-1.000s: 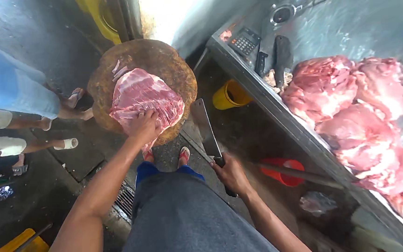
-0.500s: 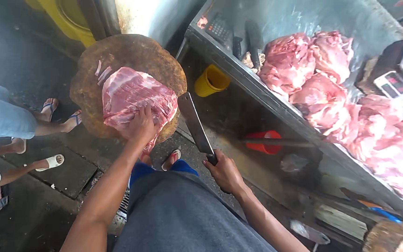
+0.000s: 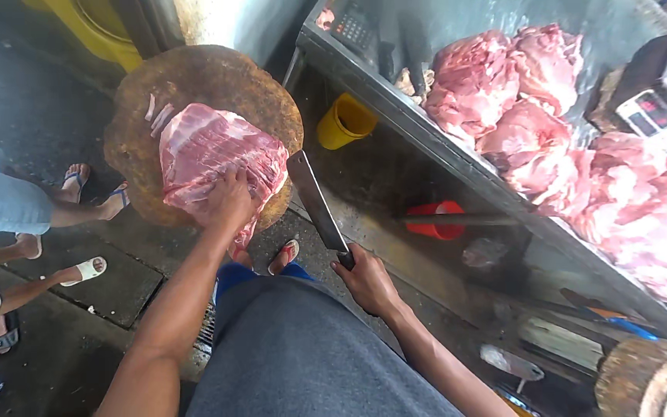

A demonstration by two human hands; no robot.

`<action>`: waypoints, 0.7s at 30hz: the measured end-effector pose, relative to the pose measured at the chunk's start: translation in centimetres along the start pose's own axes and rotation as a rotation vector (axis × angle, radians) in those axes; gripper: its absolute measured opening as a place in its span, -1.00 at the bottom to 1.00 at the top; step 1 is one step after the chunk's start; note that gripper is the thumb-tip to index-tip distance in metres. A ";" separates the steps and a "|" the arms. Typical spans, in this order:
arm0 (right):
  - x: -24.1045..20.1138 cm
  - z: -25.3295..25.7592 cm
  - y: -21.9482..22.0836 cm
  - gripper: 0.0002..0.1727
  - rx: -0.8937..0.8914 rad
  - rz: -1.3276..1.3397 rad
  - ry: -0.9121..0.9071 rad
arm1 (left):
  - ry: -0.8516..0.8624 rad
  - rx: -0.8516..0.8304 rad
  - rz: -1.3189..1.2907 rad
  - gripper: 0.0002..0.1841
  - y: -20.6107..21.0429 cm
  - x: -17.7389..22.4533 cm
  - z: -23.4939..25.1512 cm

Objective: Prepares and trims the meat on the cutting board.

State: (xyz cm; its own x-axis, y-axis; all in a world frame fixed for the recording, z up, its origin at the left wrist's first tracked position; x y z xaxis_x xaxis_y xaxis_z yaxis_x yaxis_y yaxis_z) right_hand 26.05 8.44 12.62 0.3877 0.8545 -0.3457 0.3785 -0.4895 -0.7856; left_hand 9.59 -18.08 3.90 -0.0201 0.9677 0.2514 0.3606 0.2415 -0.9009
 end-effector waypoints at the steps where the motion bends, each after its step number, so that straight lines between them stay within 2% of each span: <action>1: -0.1 0.0 0.0 -0.64 0.001 0.001 -0.006 | -0.002 -0.011 0.011 -0.12 -0.1 0.1 0.1; 7: -0.4 -0.1 -0.2 -0.65 0.038 0.003 -0.038 | 0.003 0.090 -0.015 -0.14 1.0 -0.9 -0.2; 13: -1.3 -0.2 -0.3 -0.64 -0.016 -0.045 -0.030 | 0.043 0.015 -0.044 -0.17 0.3 -1.3 0.4; 17: -3.9 0.7 -1.1 -0.60 -0.128 -0.148 -0.043 | 0.024 0.193 -0.283 -0.31 -0.4 -2.7 -0.7; 19: -5.7 1.5 -1.2 -0.58 -0.162 -0.189 -0.039 | 0.008 0.273 -0.257 -0.36 -0.8 -3.1 -1.1; 21: -7.4 2.5 -1.2 -0.54 -0.169 -0.223 -0.045 | 0.045 0.275 -0.159 -0.35 -0.8 -3.6 -0.5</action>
State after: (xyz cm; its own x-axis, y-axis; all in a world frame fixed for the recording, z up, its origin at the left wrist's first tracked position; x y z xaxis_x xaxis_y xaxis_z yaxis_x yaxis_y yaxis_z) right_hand 20.61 3.15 14.87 0.2423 0.9496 -0.1991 0.5867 -0.3069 -0.7494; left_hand 9.88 -21.79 3.91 -0.0122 0.9133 0.4071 0.0902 0.4064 -0.9092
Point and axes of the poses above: each hand's wrist, its own z-axis towards the middle knuckle, its own y-axis out of the palm, x = y × z, the point moved 2 cm from there along z, towards the middle knuckle, and after that the axes turned 7 degrees about x, right-handed, at the moved point
